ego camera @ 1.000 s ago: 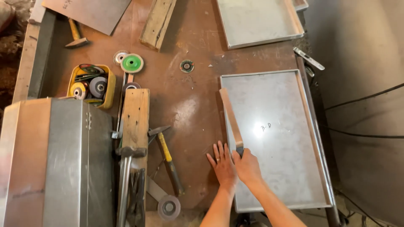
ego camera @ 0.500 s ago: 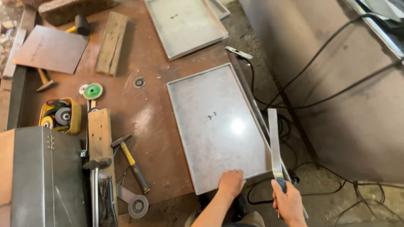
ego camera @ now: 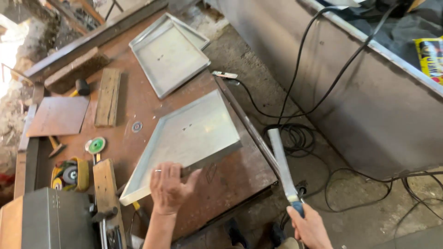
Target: Assembling and checking the fit of metal panels for a cabinet structure.
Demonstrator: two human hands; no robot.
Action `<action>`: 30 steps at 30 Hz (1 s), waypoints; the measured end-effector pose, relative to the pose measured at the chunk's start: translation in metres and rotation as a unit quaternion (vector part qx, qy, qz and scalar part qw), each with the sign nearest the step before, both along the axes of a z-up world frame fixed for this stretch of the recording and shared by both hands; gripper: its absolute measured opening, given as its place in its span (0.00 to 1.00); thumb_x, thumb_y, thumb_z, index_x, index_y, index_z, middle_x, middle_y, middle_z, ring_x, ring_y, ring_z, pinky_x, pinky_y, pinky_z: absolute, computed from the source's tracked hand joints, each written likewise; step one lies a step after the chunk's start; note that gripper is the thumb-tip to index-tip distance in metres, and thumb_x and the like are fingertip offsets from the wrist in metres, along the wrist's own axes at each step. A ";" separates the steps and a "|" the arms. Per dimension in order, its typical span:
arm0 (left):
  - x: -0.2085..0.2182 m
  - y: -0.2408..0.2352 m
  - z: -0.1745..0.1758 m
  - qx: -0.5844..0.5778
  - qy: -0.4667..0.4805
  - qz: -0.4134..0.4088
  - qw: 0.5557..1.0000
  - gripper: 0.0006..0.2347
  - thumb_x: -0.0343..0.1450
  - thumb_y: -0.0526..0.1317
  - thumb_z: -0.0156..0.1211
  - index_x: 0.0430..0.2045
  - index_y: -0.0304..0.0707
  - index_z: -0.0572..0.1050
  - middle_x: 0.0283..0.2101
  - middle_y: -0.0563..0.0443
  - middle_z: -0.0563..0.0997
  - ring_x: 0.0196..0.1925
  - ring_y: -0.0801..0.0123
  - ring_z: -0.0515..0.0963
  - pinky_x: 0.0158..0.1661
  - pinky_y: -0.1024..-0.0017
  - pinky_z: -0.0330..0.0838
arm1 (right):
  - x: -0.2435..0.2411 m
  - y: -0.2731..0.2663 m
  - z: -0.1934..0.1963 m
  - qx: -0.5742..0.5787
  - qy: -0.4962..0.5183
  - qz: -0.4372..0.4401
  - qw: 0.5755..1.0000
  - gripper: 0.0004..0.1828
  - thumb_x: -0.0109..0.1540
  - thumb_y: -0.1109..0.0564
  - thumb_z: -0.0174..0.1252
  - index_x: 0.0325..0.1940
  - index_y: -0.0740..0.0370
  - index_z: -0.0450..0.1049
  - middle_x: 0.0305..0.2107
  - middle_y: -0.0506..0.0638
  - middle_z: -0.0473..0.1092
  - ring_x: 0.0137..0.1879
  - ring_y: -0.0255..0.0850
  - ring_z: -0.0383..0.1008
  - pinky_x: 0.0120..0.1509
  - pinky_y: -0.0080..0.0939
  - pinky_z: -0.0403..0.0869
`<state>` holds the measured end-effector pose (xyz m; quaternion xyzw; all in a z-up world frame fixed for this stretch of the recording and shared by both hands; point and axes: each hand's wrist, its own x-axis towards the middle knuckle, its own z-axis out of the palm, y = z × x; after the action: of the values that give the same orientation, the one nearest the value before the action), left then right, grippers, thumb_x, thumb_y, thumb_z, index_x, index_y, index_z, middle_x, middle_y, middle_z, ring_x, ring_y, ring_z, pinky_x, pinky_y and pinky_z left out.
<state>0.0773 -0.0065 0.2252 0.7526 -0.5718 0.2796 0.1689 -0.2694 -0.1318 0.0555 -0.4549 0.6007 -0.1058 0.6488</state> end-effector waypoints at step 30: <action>-0.039 0.031 -0.229 0.338 0.341 0.109 0.871 0.19 0.63 0.54 0.71 0.28 0.37 0.73 0.35 0.45 0.78 0.44 0.49 0.77 0.42 0.55 0.71 | 0.067 -0.037 -0.038 -0.054 -0.034 0.078 0.995 0.21 0.62 0.44 0.59 0.31 0.66 0.71 0.15 0.49 0.68 0.15 0.37 0.67 0.20 0.41 0.67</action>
<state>0.0378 0.0243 -0.0039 0.8699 -0.4524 -0.1877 0.0572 -0.2020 -0.1683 0.0178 -0.5309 0.5343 -0.1021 0.6498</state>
